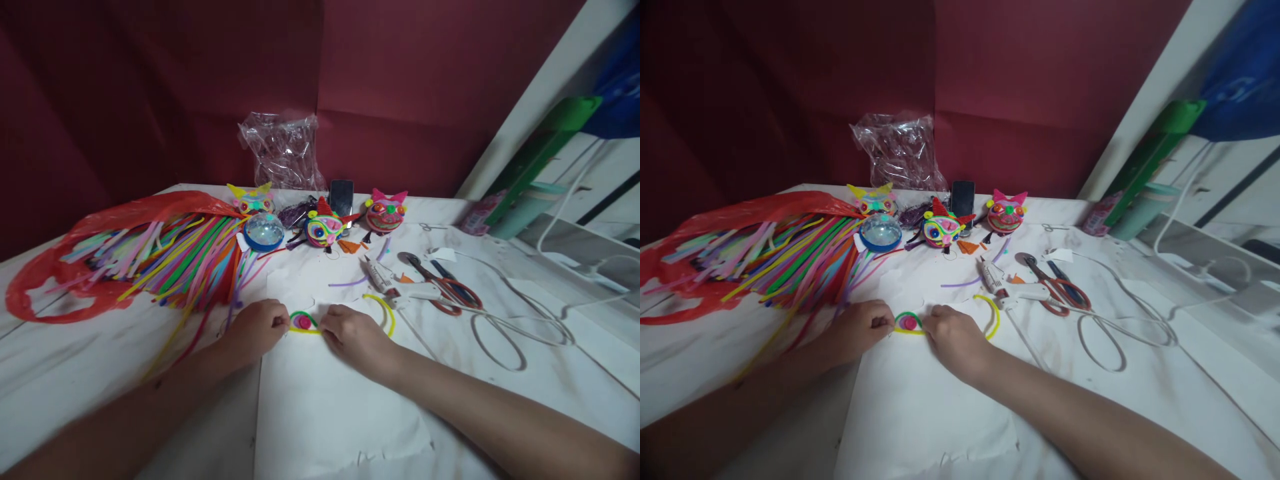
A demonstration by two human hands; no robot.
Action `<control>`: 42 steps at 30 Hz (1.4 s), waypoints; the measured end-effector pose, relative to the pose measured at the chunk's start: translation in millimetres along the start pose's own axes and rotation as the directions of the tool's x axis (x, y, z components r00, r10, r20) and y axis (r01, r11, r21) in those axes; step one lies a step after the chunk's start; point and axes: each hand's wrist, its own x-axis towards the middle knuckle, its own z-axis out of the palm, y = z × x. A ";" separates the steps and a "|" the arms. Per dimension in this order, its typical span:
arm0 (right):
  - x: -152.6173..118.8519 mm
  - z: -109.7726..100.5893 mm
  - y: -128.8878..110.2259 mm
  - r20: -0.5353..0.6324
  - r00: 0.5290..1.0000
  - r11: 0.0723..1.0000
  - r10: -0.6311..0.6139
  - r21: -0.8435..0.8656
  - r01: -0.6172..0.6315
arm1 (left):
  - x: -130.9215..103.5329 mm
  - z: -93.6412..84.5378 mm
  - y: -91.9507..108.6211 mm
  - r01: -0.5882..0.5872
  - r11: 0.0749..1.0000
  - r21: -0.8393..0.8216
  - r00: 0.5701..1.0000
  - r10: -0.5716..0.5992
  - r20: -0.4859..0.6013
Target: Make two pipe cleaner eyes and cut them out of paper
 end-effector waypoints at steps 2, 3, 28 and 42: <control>4.2 1.7 2.5 -0.015 1.000 1.000 -0.010 0.008 0.010 | 0.2 -0.1 -0.8 -0.007 1.000 0.001 1.000 0.007 0.003; 5.9 2.7 3.7 -0.027 1.000 1.000 -0.015 0.025 0.015 | 0.3 0.1 -1.5 -0.014 1.000 0.001 1.000 0.014 0.004; 1.7 8.5 18.9 -0.186 0.909 0.923 -0.373 0.028 0.384 | 0.1 -0.2 -5.6 -0.068 0.997 0.024 0.998 0.067 0.015; 2.9 8.8 16.5 -0.143 0.929 0.940 -0.341 -0.047 0.338 | -1.4 4.2 -14.0 -0.344 0.933 0.103 0.937 0.335 0.099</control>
